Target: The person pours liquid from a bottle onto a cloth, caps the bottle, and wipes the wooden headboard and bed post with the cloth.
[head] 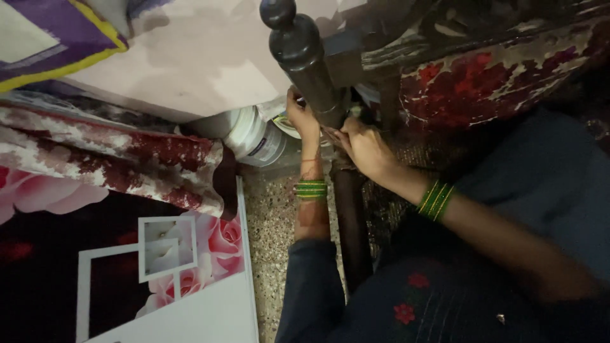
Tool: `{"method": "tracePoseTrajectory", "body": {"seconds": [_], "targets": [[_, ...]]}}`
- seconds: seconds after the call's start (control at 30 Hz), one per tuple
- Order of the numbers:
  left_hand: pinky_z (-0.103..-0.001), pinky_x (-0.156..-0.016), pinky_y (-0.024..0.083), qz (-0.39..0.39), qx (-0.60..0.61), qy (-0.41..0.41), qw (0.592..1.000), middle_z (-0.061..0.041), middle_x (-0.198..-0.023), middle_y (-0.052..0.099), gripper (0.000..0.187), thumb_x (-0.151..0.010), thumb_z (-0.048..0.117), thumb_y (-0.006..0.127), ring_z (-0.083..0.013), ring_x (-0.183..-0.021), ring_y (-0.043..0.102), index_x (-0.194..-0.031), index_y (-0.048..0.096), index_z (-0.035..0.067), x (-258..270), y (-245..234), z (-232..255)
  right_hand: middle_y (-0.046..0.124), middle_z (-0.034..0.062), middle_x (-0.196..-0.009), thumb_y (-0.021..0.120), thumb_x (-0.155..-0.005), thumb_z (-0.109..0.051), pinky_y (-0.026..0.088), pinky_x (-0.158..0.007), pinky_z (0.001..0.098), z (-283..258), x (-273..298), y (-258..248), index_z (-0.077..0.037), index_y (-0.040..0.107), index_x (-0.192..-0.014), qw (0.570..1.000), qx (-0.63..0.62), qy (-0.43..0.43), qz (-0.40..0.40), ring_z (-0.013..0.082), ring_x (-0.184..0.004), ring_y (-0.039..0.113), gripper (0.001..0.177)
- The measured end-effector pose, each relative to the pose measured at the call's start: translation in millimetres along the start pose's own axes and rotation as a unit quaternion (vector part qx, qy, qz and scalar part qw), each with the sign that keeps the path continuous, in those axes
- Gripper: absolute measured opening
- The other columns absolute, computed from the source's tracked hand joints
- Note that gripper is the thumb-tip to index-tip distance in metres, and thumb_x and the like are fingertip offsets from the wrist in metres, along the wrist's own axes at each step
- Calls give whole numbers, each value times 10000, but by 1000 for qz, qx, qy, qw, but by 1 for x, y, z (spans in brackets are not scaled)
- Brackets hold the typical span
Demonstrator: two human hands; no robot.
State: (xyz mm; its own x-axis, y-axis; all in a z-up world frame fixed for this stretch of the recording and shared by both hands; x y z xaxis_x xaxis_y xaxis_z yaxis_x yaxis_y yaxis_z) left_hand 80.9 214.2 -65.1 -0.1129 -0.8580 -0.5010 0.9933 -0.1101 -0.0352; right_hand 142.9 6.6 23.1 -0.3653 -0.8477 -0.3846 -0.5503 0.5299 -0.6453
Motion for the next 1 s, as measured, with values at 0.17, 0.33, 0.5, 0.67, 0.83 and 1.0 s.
{"method": "tracePoseTrajectory", "body": {"seconds": [0.17, 0.33, 0.5, 0.67, 0.83, 1.0], "targets": [[-294, -724, 493, 30, -41, 21, 998, -68, -829, 640, 118, -899, 40, 708, -134, -766, 579, -948, 606, 8, -6, -9, -12, 675, 280, -972, 662, -991, -204, 562, -718, 493, -9, 7, -13, 36, 613, -1074, 998, -61, 11, -9, 446, -877, 696, 259], [-252, -701, 446, -23, 122, -67, 990, -2, -877, 580, 186, -1002, 161, 713, -77, -785, 512, -1001, 579, 33, 43, -69, 13, 625, 269, -1135, 705, -838, -132, 557, -793, 478, 13, 28, -30, 12, 661, -1089, 995, 18, -35, -88, 424, -940, 671, 292], [-239, -754, 465, -81, 86, -131, 984, 0, -909, 623, 124, -1054, 130, 636, -70, -832, 534, -1008, 594, 23, 105, -120, 78, 708, 186, -1006, 624, -987, -228, 560, -778, 429, 20, 59, -56, -43, 648, -1126, 976, 7, 13, -218, 327, -872, 725, 233], [-237, -781, 461, -150, 16, -138, 979, 10, -937, 626, 111, -1071, 126, 601, -66, -861, 535, -1061, 587, 16, 132, -130, 118, 720, 144, -910, 598, -993, -276, 549, -720, 398, 16, 78, -79, -40, 618, -1146, 948, -50, 47, -311, 256, -782, 724, 282], [-252, -806, 445, -180, 112, -179, 961, 5, -968, 607, 104, -1103, 79, 610, -93, -890, 531, -1155, 609, -11, 135, -119, 147, 736, 38, -887, 555, -1029, -253, 569, -718, 321, 9, 80, -113, -49, 622, -1078, 943, -225, -46, -243, 128, -805, 722, 220], [-311, -956, 440, -122, 174, -154, 965, -54, -1200, 636, 272, -1053, 40, 620, -162, -1090, 566, -1321, 577, 21, 114, -104, 175, 662, 38, -864, 568, -1061, -188, 493, -683, 276, -11, 63, -153, -41, 610, -1084, 958, -225, 18, -176, 110, -779, 623, 155]]}}
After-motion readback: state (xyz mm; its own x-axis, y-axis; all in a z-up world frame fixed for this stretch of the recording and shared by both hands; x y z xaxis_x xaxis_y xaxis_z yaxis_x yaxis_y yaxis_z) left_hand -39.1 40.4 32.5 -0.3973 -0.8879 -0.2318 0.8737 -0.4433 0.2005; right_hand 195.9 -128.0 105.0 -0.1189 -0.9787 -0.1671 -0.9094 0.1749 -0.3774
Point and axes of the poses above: each hand's wrist, its own x-axis away from the middle knuckle, its own y-axis out of the palm, z = x × y, the point moved 1 cm from there along -x, towards the middle knuckle
